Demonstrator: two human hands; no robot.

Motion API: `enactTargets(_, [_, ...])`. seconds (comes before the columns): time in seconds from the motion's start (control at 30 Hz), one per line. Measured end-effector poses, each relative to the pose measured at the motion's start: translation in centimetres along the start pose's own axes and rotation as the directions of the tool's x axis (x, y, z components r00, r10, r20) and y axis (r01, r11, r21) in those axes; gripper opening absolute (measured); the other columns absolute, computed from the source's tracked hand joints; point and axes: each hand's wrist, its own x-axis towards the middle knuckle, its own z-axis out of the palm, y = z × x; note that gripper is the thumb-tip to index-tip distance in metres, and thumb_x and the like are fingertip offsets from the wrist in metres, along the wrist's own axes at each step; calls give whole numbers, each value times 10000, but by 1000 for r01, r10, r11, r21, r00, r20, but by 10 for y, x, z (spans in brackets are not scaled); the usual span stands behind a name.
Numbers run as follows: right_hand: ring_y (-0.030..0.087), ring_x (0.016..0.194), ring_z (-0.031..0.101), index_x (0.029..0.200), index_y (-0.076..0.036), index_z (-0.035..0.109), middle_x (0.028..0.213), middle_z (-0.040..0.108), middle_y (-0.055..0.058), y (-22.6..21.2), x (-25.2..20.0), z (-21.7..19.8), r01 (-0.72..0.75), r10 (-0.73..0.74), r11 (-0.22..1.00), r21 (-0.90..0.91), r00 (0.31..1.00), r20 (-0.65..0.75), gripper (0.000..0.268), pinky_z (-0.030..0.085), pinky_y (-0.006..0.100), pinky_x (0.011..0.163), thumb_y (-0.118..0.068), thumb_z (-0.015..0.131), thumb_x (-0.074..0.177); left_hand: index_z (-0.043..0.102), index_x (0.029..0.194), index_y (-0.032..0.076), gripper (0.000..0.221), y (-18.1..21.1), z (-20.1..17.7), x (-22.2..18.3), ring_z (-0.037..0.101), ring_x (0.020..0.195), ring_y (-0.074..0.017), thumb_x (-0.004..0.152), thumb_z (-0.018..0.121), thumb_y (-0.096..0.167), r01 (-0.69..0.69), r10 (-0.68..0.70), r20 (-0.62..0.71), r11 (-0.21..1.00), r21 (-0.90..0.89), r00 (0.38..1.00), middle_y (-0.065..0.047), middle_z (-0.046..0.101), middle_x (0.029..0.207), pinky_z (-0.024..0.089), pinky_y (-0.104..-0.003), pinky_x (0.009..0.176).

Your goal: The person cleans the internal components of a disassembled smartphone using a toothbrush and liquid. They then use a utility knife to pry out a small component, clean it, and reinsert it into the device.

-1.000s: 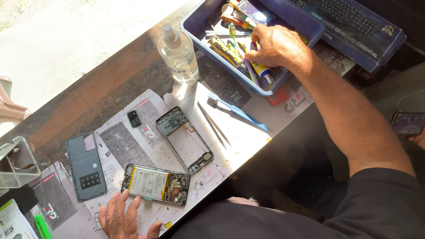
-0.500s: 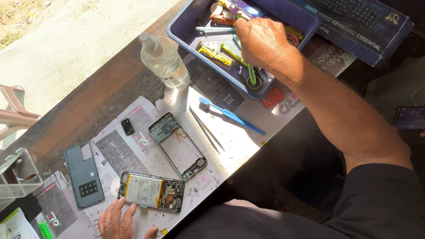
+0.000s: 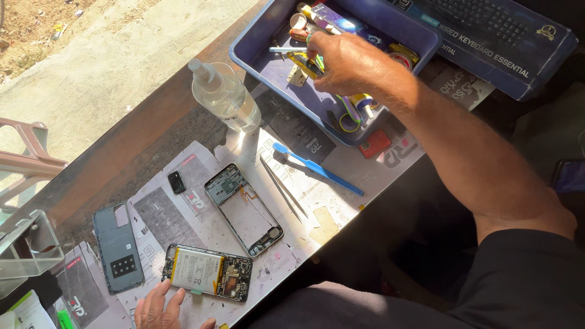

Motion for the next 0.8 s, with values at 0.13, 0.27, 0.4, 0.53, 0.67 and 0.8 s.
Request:
enactTargets(0.13, [326, 814, 733, 1302, -82, 621, 931, 733, 196, 2, -24, -26, -19, 19, 1000, 6, 1000, 18, 575, 586, 446, 715, -176, 814, 769, 639, 1074, -17, 904, -11, 6, -3, 450, 1310, -393, 534, 770, 697, 4, -6, 79, 1000, 28, 997, -231, 472, 1310, 241, -669, 1140])
enactTargets(0.27, [298, 765, 754, 1208, -108, 696, 1010, 744, 125, 6, -34, -31, -229, 222, 973, 17, 955, 198, 396, 593, 418, 703, -271, 775, 855, 662, 1104, 74, 805, -4, 12, -8, 462, 1337, -343, 589, 727, 690, -20, 16, -95, 999, -41, 995, -158, 506, 1348, 225, -664, 1168])
enactTargets(0.4, [278, 934, 746, 1165, -114, 772, 1067, 779, 137, 36, -15, -32, -137, 107, 983, -124, 969, -225, 242, 592, 411, 850, -229, 757, 953, 665, 1127, 180, 724, 8, 18, -13, 486, 1355, -277, 625, 717, 699, 16, -32, -209, 997, -78, 977, -67, 532, 1410, 259, -609, 1212])
enactTargets(0.53, [337, 944, 712, 1202, -52, 730, 1001, 756, 191, 75, 15, -15, -111, 8, 911, -397, 968, -252, 526, 568, 460, 829, -254, 879, 739, 657, 1122, 196, 718, 11, 14, -10, 496, 1346, -281, 618, 718, 704, 19, -39, -211, 995, -98, 977, -68, 531, 1407, 264, -612, 1207])
enactTargets(0.67, [335, 935, 713, 1199, -88, 748, 1003, 745, 188, 96, 32, 0, -181, 110, 927, -328, 969, -223, 496, 568, 457, 822, -257, 861, 747, 637, 1139, 177, 728, 26, 4, 0, 499, 1338, -283, 659, 704, 720, -11, -31, -280, 989, -148, 959, -85, 524, 1414, 281, -616, 1187])
enactTargets(0.8, [269, 892, 751, 1152, -72, 758, 960, 779, 129, 102, 34, -17, -93, 41, 967, -238, 976, -213, 402, 587, 405, 821, -271, 824, 808, 639, 1139, 138, 740, 54, -29, 26, 508, 1311, -322, 664, 692, 703, -38, 5, -249, 991, -128, 968, -129, 534, 1372, 291, -650, 1156])
